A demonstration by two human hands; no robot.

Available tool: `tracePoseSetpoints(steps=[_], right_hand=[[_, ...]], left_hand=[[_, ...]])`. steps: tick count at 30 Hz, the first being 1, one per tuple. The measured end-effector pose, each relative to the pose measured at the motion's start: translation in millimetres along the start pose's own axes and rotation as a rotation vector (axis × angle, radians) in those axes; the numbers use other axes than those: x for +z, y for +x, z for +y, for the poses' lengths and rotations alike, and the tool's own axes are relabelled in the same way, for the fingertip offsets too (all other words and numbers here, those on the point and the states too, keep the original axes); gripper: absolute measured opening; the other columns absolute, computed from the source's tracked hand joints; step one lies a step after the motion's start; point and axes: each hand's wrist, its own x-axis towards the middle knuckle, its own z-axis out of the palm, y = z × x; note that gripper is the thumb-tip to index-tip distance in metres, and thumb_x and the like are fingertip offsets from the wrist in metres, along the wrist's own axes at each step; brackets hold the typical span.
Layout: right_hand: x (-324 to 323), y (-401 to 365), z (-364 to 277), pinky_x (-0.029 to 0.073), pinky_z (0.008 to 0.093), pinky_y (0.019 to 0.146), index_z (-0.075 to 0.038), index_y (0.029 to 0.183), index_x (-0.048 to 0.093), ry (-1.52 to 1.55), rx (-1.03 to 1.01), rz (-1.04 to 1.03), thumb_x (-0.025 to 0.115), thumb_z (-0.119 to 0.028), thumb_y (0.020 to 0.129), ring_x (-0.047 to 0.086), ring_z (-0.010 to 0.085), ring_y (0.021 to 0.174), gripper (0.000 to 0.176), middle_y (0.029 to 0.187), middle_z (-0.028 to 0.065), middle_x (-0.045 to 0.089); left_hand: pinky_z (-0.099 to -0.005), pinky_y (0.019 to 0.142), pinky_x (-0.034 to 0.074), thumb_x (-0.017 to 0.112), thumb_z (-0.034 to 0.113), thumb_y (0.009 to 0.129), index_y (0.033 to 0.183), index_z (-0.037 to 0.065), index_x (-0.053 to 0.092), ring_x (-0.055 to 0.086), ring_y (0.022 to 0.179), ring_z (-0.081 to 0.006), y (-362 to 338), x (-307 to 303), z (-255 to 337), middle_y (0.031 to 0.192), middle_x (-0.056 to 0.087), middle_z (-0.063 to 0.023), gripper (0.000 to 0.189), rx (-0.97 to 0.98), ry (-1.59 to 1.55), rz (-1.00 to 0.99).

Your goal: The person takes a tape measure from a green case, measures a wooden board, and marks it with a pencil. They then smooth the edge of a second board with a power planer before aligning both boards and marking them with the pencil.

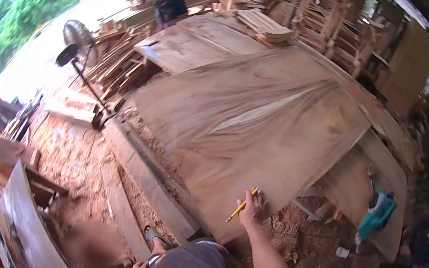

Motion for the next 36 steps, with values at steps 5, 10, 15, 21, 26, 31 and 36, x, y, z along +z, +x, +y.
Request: tracePoseSetpoints(steps=[5,10,15,21,26,31,36], right_hand=[[56,6,-4,0.035,0.054,0.106,-0.007,0.126,0.052,0.043,0.121,0.324,0.07,-0.025,0.085,0.04,0.0447,0.131,0.048,0.136,0.0239,0.049],[83,-50,-68,0.044,0.0472,0.093,-0.006,0.124,0.052,0.035,0.397,0.492,0.069,-0.021,0.087,0.054,0.0441,0.11,0.043,0.114,0.0236,0.059],[55,-98,-151,0.047,0.0476,0.087,-0.009,0.126,0.051,0.053,0.678,0.455,0.067,-0.023,0.089,0.058,0.0425,0.104,0.043,0.111,0.0227,0.061],[164,-252,-95,0.053,0.0387,0.053,-0.007,0.124,0.05,0.743,0.945,1.095,0.054,-0.035,0.099,0.064,0.0247,0.069,0.038,0.084,0.0117,0.059],[242,-329,-136,0.051,0.048,0.084,-0.005,0.143,0.039,0.387,1.614,0.083,0.037,-0.059,0.096,0.063,0.039,0.102,0.072,0.099,0.0277,0.065],[258,-317,-207,0.05,0.0444,0.089,0.001,0.106,0.067,0.269,1.002,-0.09,0.057,-0.056,0.087,0.065,0.0353,0.102,0.061,0.098,0.0258,0.068],[208,-309,-231,0.053,0.0405,0.083,0.001,0.099,0.07,0.15,1.373,0.054,0.057,-0.052,0.091,0.069,0.0317,0.093,0.055,0.09,0.0215,0.07]], left_hand=[[-0.0343,0.078,0.052,0.062,0.026,0.09,0.104,-0.006,0.07,0.067,0.085,-0.0216,146,-59,-26,0.094,0.072,-0.0178,0.036,0.118,-0.194,-0.132],[-0.0281,0.05,0.045,0.061,0.026,0.091,0.093,0.004,0.069,0.06,0.061,-0.0123,265,-189,-22,0.074,0.065,-0.0046,0.023,-0.047,-0.074,-0.434],[-0.0267,0.044,0.038,0.056,0.028,0.092,0.087,0.008,0.06,0.057,0.056,-0.014,385,-309,14,0.067,0.056,-0.0018,0.021,-0.016,-0.275,-0.237],[-0.0289,0.045,0.045,0.062,0.018,0.092,0.089,0.0,0.063,0.063,0.058,-0.0195,453,-358,61,0.068,0.06,-0.0076,0.018,-0.076,-0.458,-0.226],[-0.0366,0.063,0.054,0.066,0.038,0.092,0.107,0.001,0.065,0.068,0.076,-0.0195,457,-282,94,0.093,0.069,-0.012,0.041,0.086,-0.165,-0.633],[-0.038,0.106,0.037,0.049,0.054,0.096,0.133,0.009,0.058,0.054,0.123,-0.0248,357,-196,117,0.13,0.061,-0.0118,0.059,0.283,0.436,-1.155],[-0.034,0.099,0.042,0.055,0.045,0.094,0.127,0.006,0.062,0.057,0.115,-0.02,385,-103,58,0.121,0.065,-0.0083,0.052,0.768,0.597,-1.409]])
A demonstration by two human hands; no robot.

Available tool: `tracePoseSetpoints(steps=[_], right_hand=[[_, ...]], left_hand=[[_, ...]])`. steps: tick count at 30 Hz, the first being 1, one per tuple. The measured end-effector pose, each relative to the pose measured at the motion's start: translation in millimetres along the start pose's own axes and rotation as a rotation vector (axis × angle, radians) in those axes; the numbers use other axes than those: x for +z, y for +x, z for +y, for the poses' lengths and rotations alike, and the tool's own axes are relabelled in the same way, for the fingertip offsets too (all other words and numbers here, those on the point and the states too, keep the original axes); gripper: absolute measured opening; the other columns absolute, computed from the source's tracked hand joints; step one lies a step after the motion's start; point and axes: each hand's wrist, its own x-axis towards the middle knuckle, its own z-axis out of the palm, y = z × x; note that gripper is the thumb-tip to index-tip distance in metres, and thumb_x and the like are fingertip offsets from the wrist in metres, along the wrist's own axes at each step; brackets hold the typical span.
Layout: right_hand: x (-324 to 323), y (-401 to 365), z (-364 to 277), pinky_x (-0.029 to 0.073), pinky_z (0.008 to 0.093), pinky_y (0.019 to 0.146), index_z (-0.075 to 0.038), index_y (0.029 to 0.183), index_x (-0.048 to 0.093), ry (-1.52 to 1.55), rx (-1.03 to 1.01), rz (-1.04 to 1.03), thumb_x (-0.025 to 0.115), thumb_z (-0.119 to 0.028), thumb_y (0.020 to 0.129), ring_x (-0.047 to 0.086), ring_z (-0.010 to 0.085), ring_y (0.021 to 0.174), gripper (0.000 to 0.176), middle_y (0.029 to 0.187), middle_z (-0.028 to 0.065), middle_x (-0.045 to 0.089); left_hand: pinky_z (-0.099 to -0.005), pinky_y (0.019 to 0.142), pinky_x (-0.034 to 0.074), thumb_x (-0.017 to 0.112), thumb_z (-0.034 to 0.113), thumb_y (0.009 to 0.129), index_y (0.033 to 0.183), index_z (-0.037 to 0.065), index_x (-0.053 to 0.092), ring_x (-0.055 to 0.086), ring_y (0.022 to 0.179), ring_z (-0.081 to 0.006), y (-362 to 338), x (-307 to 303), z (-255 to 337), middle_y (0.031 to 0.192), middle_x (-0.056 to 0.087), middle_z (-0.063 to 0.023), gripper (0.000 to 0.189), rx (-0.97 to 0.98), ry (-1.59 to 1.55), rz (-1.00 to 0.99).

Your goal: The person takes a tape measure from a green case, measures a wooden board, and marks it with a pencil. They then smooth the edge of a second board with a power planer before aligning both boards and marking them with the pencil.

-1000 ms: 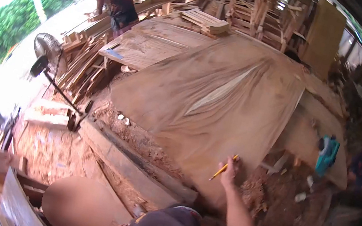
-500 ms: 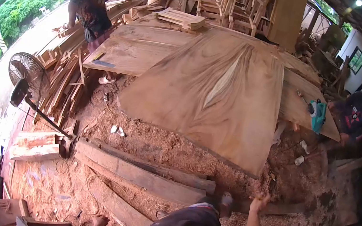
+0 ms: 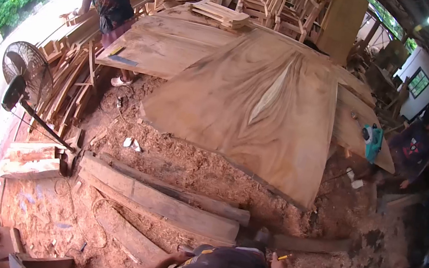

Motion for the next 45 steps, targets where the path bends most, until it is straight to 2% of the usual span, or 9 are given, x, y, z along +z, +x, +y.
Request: tracePoseSetpoints(steps=[2,4,7,16,18,36,39,43,45], right_hand=[[-22,13,14,0.055,0.0383,0.078,0.003,0.101,0.069,0.084,0.125,-0.121,0.056,-0.049,0.094,0.071,0.0287,0.086,0.054,0.088,0.0196,0.071],[-36,-3,6,0.057,0.0375,0.069,0.003,0.098,0.069,0.069,0.059,-0.071,0.056,-0.046,0.095,0.072,0.0245,0.075,0.051,0.085,0.0177,0.071],[-20,19,35,0.056,0.039,0.067,0.001,0.098,0.069,0.114,0.057,-0.12,0.055,-0.048,0.095,0.071,0.0262,0.074,0.05,0.084,0.0164,0.071],[28,45,64,0.053,0.0391,0.076,-0.008,0.098,0.07,-0.307,-0.365,-0.015,0.06,-0.038,0.09,0.069,0.0288,0.084,0.033,0.087,0.0127,0.071],[-37,-26,-29,0.053,0.0375,0.076,-0.009,0.097,0.071,-0.132,-0.158,-0.294,0.061,-0.034,0.089,0.069,0.0243,0.081,0.028,0.085,0.0106,0.072],[-27,-18,-37,0.053,0.0348,0.063,-0.006,0.079,0.068,-0.097,-0.199,-0.347,0.057,-0.026,0.089,0.068,0.0184,0.066,0.025,0.074,0.0069,0.07],[-20,-26,-49,0.052,0.0371,0.082,-0.006,0.08,0.069,-0.08,-0.069,-0.419,0.057,-0.028,0.089,0.067,0.02,0.069,0.026,0.072,0.0058,0.07],[17,11,-3,0.038,0.0392,0.108,-0.007,0.101,0.071,-0.218,-0.169,-0.37,0.066,-0.043,0.082,0.049,0.0331,0.128,0.042,0.127,0.0254,0.058],[29,16,5,0.039,0.0398,0.107,-0.008,0.101,0.071,-0.254,-0.193,-0.263,0.067,-0.042,0.081,0.052,0.0338,0.125,0.04,0.123,0.0234,0.061]], left_hand=[[-0.0332,0.09,0.047,0.06,0.038,0.092,0.121,0.005,0.066,0.062,0.101,-0.018,1,-17,-7,0.107,0.07,-0.0052,0.044,0.11,0.2,0.079],[-0.0318,0.073,0.049,0.065,0.028,0.088,0.103,0.002,0.072,0.061,0.079,-0.015,-38,-38,47,0.085,0.069,-0.0026,0.031,-0.341,-0.37,0.265],[-0.0293,0.06,0.047,0.069,0.026,0.085,0.091,-0.002,0.072,0.058,0.068,-0.0122,-63,-47,26,0.075,0.066,-0.0046,0.029,-0.268,-0.635,0.461],[-0.0303,0.057,0.048,0.071,0.028,0.084,0.096,-0.006,0.068,0.062,0.065,-0.0165,-110,-53,-45,0.077,0.067,-0.0103,0.036,-0.507,-0.66,0.937],[-0.031,0.058,0.051,0.072,0.025,0.084,0.101,-0.007,0.066,0.064,0.067,-0.0183,-120,-55,-55,0.079,0.067,-0.0119,0.037,-0.461,-0.734,0.98],[-0.028,0.049,0.046,0.077,0.032,0.081,0.108,-0.004,0.068,0.056,0.055,-0.0127,-99,-71,-28,0.067,0.061,-0.0054,0.046,-0.534,-0.585,0.653],[-0.0276,0.048,0.045,0.077,0.032,0.082,0.109,-0.004,0.067,0.056,0.054,-0.0123,-101,-79,-17,0.066,0.061,-0.0048,0.046,-0.537,-0.556,0.704],[-0.0273,0.051,0.049,0.076,0.025,0.085,0.108,-0.004,0.065,0.06,0.057,-0.0147,-110,-87,-39,0.069,0.063,-0.0074,0.039,-0.455,-0.604,0.74],[-0.0274,0.055,0.051,0.074,0.022,0.086,0.106,-0.005,0.064,0.061,0.059,-0.0159,-118,-91,-40,0.073,0.065,-0.009,0.034,-0.425,-0.658,0.787]])
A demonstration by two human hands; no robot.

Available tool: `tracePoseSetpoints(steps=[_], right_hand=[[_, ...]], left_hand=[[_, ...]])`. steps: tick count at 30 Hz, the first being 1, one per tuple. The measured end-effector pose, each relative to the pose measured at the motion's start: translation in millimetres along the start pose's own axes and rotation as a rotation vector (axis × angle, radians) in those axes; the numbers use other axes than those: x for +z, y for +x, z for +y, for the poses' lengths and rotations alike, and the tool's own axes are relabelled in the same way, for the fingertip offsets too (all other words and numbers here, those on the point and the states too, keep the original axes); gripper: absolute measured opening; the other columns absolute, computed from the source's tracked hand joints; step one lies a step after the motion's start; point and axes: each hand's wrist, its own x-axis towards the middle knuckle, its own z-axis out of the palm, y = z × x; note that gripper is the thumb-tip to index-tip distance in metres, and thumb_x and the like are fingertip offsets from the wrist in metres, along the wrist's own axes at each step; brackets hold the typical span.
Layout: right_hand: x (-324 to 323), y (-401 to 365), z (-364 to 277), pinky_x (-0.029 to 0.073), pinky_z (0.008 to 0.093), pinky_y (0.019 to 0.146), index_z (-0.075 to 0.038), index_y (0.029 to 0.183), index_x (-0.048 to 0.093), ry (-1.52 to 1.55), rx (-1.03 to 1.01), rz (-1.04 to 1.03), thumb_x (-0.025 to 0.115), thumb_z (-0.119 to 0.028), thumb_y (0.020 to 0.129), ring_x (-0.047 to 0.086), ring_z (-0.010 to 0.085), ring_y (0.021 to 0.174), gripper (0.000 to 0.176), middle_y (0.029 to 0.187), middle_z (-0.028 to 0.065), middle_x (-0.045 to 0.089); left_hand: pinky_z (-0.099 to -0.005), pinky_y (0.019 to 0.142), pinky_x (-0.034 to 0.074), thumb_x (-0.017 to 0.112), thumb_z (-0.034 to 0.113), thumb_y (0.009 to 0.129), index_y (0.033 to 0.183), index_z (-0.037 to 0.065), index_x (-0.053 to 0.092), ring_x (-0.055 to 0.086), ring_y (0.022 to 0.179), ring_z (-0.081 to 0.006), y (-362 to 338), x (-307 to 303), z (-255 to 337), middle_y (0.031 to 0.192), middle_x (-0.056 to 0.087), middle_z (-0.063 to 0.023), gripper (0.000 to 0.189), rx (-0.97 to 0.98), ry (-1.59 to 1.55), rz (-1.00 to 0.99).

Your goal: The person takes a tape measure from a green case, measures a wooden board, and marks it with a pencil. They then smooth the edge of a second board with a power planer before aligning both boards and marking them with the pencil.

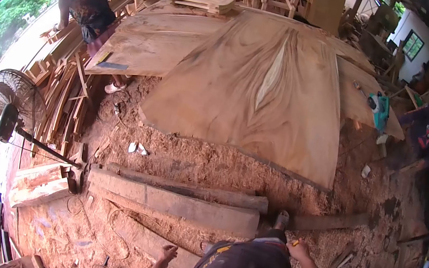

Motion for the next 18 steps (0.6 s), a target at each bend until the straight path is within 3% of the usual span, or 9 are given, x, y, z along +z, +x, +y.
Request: tracePoseSetpoints(steps=[2,5,6,8,10,13,14,18], right_hand=[[-29,-25,-33,0.045,0.0413,0.102,-0.008,0.101,0.071,0.095,0.027,-0.077,0.068,-0.037,0.081,0.06,0.0341,0.115,0.035,0.115,0.0198,0.066],[-7,-13,-30,0.048,0.0337,0.095,-0.009,0.086,0.072,0.222,-0.064,0.095,0.063,-0.025,0.087,0.068,0.0208,0.075,0.019,0.074,0.0069,0.071],[-9,-18,-34,0.05,0.0332,0.089,-0.009,0.088,0.072,0.212,-0.051,0.064,0.063,-0.023,0.087,0.068,0.0203,0.076,0.017,0.076,0.0069,0.071],[-54,-65,-102,0.054,0.0322,0.078,-0.009,0.092,0.073,0.191,-0.029,0.01,0.064,-0.017,0.087,0.069,0.0194,0.08,0.013,0.079,0.0071,0.071],[-43,-56,-91,0.053,0.0323,0.079,-0.01,0.095,0.073,0.214,-0.104,0.035,0.064,-0.015,0.087,0.069,0.0193,0.083,0.013,0.082,0.0076,0.072],[-29,-45,-79,0.053,0.0325,0.08,-0.01,0.096,0.073,0.26,-0.194,0.096,0.065,-0.014,0.086,0.069,0.02,0.086,0.013,0.089,0.0088,0.072],[-25,-44,-76,0.053,0.0328,0.079,-0.009,0.095,0.073,0.279,-0.217,0.114,0.066,-0.015,0.085,0.069,0.0203,0.085,0.013,0.089,0.0089,0.072],[-25,-40,-62,0.053,0.0341,0.078,-0.009,0.091,0.072,0.228,-0.298,0.133,0.068,-0.018,0.083,0.069,0.0226,0.084,0.013,0.088,0.0102,0.071]], left_hand=[[-0.028,0.058,0.053,0.072,0.02,0.088,0.104,-0.005,0.064,0.063,0.061,-0.0169,-3,-7,1,0.077,0.066,-0.0107,0.031,0.005,-0.049,0.044],[-0.0294,0.062,0.056,0.071,0.016,0.088,0.102,-0.006,0.063,0.065,0.064,-0.0183,2,-14,-11,0.08,0.066,-0.0126,0.027,0.067,-0.107,0.083],[-0.0307,0.062,0.057,0.07,0.014,0.088,0.106,-0.007,0.063,0.066,0.066,-0.0198,2,-25,-17,0.081,0.067,-0.0139,0.029,0.066,-0.181,-0.052],[-0.0315,0.062,0.057,0.07,0.013,0.087,0.108,-0.008,0.062,0.067,0.067,-0.0208,12,-34,-40,0.082,0.067,-0.0145,0.031,0.315,-0.082,-0.247],[-0.0333,0.062,0.059,0.069,0.012,0.088,0.112,-0.012,0.06,0.069,0.069,-0.0233,-2,-22,-17,0.086,0.068,-0.0159,0.035,-0.104,-0.139,-0.124],[-0.0343,0.065,0.06,0.068,0.012,0.088,0.111,-0.012,0.06,0.069,0.069,-0.0249,-15,-10,-14,0.089,0.068,-0.0165,0.034,-0.034,-0.022,-0.075],[-0.0321,0.068,0.059,0.069,0.012,0.088,0.113,-0.01,0.061,0.069,0.075,-0.0251,-17,-8,-15,0.094,0.069,-0.0172,0.035,-0.029,-0.129,-0.11],[-0.0351,0.08,0.045,0.061,0.033,0.093,0.116,0.007,0.064,0.07,0.091,-0.0223,-11,1,-20,0.098,0.074,-0.0063,0.035,-0.025,0.075,-0.143]])
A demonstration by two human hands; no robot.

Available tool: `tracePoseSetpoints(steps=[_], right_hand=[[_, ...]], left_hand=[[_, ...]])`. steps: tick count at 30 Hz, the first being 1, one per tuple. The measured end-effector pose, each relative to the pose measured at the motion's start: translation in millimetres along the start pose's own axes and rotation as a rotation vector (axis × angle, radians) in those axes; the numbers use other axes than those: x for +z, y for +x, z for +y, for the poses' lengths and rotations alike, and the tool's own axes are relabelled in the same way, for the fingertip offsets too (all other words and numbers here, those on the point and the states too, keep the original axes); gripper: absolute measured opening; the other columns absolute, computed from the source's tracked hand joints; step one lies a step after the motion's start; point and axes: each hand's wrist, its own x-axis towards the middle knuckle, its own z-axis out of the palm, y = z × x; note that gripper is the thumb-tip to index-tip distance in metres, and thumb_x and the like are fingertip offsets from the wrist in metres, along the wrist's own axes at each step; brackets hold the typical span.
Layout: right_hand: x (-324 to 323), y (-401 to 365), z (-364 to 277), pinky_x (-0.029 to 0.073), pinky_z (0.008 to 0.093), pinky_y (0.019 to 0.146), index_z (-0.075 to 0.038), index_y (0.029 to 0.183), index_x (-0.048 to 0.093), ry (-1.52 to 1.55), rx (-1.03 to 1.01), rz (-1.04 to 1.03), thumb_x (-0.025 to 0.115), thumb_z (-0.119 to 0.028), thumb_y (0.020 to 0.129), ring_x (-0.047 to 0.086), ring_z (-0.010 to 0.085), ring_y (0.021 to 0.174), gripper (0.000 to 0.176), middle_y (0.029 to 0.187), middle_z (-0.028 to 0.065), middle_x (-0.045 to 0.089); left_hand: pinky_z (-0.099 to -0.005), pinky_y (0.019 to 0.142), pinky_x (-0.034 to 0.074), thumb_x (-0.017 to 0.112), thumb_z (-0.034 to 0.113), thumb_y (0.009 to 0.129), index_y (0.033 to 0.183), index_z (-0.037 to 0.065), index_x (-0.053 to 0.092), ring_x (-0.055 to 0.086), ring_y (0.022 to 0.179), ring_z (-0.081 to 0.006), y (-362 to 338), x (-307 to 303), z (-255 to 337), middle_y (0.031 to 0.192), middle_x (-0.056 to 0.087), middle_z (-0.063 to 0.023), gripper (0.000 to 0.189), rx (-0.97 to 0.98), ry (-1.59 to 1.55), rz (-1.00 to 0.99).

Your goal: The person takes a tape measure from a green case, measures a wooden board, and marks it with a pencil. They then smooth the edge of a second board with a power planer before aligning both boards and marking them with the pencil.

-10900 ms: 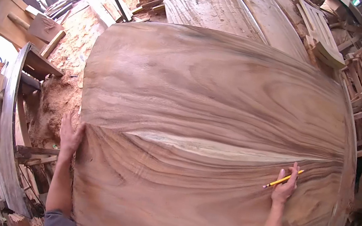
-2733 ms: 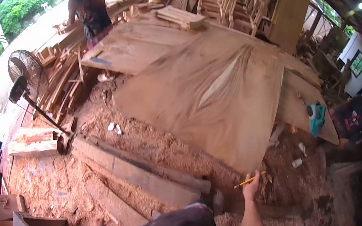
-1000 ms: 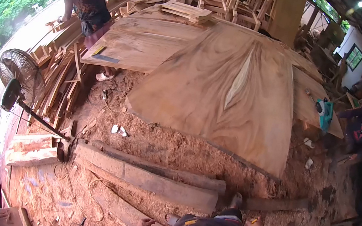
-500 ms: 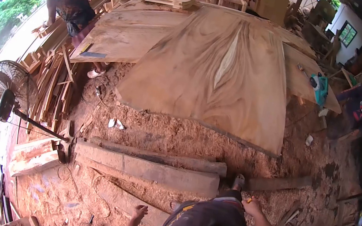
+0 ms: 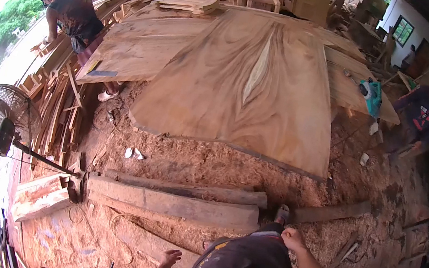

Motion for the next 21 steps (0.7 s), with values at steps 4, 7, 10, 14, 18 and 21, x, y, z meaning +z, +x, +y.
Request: tracePoseSetpoints(steps=[4,7,10,14,18,21], right_hand=[[-20,-9,-22,0.053,0.036,0.077,-0.007,0.088,0.071,0.027,0.113,-0.052,0.07,-0.021,0.08,0.068,0.026,0.084,0.016,0.086,0.0127,0.07],[-8,1,2,0.053,0.037,0.076,-0.007,0.085,0.071,-0.019,0.028,-0.031,0.071,-0.022,0.078,0.068,0.0275,0.084,0.016,0.086,0.0138,0.07],[-2,5,11,0.053,0.0366,0.077,-0.007,0.085,0.072,-0.037,-0.022,-0.017,0.072,-0.022,0.078,0.068,0.0275,0.085,0.016,0.086,0.0137,0.07],[-5,3,9,0.054,0.0363,0.078,-0.006,0.086,0.072,-0.001,0.051,-0.015,0.071,-0.02,0.078,0.068,0.0254,0.085,0.016,0.087,0.0134,0.071],[-3,5,12,0.054,0.0355,0.073,-0.006,0.088,0.072,0.013,0.062,-0.031,0.07,-0.019,0.079,0.068,0.0221,0.08,0.016,0.084,0.0115,0.071],[0,7,16,0.054,0.0351,0.062,-0.007,0.088,0.072,0.023,0.089,-0.045,0.07,-0.021,0.08,0.067,0.0205,0.07,0.016,0.078,0.01,0.07]], left_hand=[[-0.0305,0.068,0.05,0.063,0.03,0.093,0.117,0.004,0.066,0.07,0.084,-0.0195,10,0,9,0.102,0.072,-0.0085,0.036,-0.152,0.219,-0.175],[-0.0258,0.06,0.052,0.066,0.024,0.092,0.116,0.0,0.067,0.071,0.082,-0.017,18,7,1,0.091,0.072,-0.0103,0.034,-0.041,-0.042,-0.122],[-0.0266,0.065,0.052,0.067,0.024,0.09,0.111,-0.003,0.068,0.07,0.073,-0.017,13,-2,16,0.094,0.072,-0.0106,0.034,-0.018,0.2,-0.042],[-0.0273,0.066,0.051,0.07,0.022,0.084,0.105,0.0,0.071,0.068,0.073,-0.0145,34,-7,1,0.087,0.073,-0.0075,0.03,0.093,0.01,-0.019],[-0.028,0.068,0.051,0.073,0.025,0.082,0.103,0.002,0.072,0.068,0.077,-0.0132,35,-13,0,0.087,0.074,-0.0066,0.031,0.129,0.084,-0.049],[-0.0292,0.07,0.051,0.073,0.027,0.082,0.104,0.003,0.072,0.068,0.078,-0.0126,37,-10,-7,0.087,0.074,-0.0069,0.033,0.027,0.069,-0.083]])
